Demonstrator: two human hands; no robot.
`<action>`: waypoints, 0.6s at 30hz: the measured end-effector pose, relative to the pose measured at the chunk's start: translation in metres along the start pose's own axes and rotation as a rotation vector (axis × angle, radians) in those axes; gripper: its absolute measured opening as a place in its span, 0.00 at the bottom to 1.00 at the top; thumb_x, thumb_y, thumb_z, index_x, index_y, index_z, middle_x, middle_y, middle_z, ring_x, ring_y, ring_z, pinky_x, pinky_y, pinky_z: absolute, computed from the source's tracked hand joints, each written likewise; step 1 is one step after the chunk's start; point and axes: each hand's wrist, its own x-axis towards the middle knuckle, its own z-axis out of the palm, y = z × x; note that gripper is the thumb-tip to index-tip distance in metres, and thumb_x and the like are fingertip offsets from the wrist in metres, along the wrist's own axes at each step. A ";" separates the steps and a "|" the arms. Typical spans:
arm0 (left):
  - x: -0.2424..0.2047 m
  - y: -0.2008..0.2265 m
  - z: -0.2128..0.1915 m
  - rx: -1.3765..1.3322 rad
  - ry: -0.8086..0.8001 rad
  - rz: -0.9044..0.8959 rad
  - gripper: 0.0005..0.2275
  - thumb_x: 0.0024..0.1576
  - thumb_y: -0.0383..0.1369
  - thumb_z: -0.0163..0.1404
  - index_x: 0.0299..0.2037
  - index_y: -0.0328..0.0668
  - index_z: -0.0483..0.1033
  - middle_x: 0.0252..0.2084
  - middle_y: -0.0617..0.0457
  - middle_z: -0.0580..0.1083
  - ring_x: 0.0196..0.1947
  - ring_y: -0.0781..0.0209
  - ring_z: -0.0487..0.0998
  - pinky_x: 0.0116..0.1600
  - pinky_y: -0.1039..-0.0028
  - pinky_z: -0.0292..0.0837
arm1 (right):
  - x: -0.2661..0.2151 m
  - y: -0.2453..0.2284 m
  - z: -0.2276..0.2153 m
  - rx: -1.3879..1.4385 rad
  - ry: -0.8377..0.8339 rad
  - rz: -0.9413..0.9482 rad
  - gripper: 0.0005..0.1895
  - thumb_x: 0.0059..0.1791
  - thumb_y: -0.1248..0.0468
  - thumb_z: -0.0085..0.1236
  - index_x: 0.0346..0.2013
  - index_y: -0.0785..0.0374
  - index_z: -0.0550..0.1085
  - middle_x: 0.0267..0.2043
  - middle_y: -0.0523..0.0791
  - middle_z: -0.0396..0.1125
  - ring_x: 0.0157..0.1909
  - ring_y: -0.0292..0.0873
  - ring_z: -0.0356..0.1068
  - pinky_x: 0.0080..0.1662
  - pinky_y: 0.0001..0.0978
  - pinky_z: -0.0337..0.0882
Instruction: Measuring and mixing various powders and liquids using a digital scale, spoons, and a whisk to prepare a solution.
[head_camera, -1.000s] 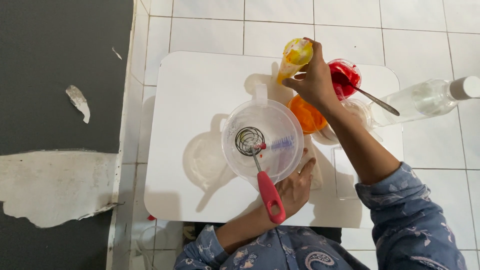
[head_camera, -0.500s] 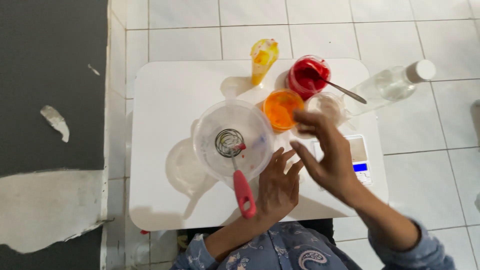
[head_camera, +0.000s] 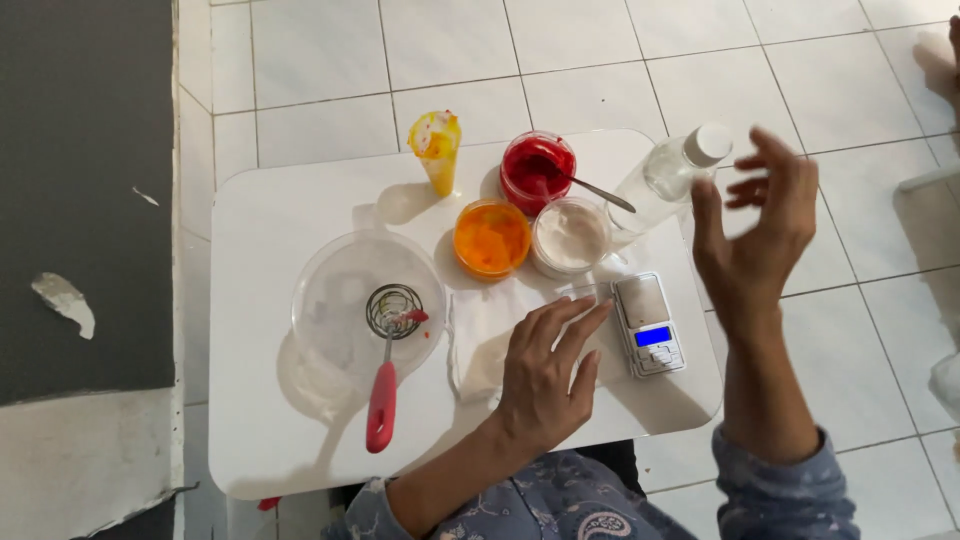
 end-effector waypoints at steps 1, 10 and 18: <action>0.001 0.002 0.002 0.007 0.001 0.000 0.22 0.56 0.25 0.52 0.63 0.41 0.70 0.58 0.45 0.73 0.58 0.47 0.74 0.63 0.58 0.71 | 0.008 0.013 0.002 0.007 0.002 0.000 0.20 0.59 0.70 0.61 0.63 0.75 0.66 0.49 0.58 0.61 0.41 0.50 0.64 0.42 0.38 0.70; -0.003 -0.003 0.005 0.026 -0.003 -0.015 0.21 0.57 0.25 0.52 0.62 0.42 0.71 0.59 0.45 0.73 0.56 0.48 0.75 0.61 0.59 0.71 | 0.028 0.087 0.017 -0.402 -0.268 -0.075 0.25 0.57 0.54 0.81 0.38 0.64 0.70 0.26 0.43 0.67 0.25 0.45 0.64 0.31 0.39 0.63; -0.005 0.004 -0.009 -0.038 -0.002 -0.004 0.21 0.59 0.25 0.52 0.63 0.42 0.70 0.59 0.45 0.73 0.57 0.47 0.75 0.63 0.58 0.72 | 0.024 0.079 -0.036 -0.405 -0.123 0.187 0.23 0.68 0.60 0.79 0.44 0.63 0.70 0.40 0.46 0.66 0.37 0.45 0.65 0.33 0.44 0.63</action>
